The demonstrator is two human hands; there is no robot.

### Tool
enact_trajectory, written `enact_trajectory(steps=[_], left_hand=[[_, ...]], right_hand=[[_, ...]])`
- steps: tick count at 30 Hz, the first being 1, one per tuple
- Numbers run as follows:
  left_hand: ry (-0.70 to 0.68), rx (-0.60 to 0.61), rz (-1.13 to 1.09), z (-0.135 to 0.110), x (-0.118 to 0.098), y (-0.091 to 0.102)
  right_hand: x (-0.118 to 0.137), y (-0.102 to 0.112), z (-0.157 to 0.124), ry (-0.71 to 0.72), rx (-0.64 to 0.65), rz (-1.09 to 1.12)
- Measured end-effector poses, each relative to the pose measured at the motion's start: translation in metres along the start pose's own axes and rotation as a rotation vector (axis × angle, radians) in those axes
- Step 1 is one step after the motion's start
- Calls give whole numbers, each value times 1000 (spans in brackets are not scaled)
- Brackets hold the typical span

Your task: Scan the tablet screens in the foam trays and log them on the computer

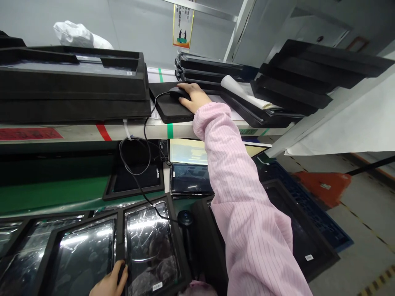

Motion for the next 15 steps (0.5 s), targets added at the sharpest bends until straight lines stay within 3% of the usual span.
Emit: enact_trajectory(steps=[15], left_hand=[[-3, -31, 26, -1, 1, -1]], right_hand=[[2, 4, -3, -68, -4, -55]])
Point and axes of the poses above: each hand's wrist, its own z-axis towards the middle knuckle, its own y-axis out of the back of the hand, x = y × z, the point moved 6 cm from there along z, towards the middle knuckle, and after that the axes turned 14 degrees about -z, right-handed, at the moved point
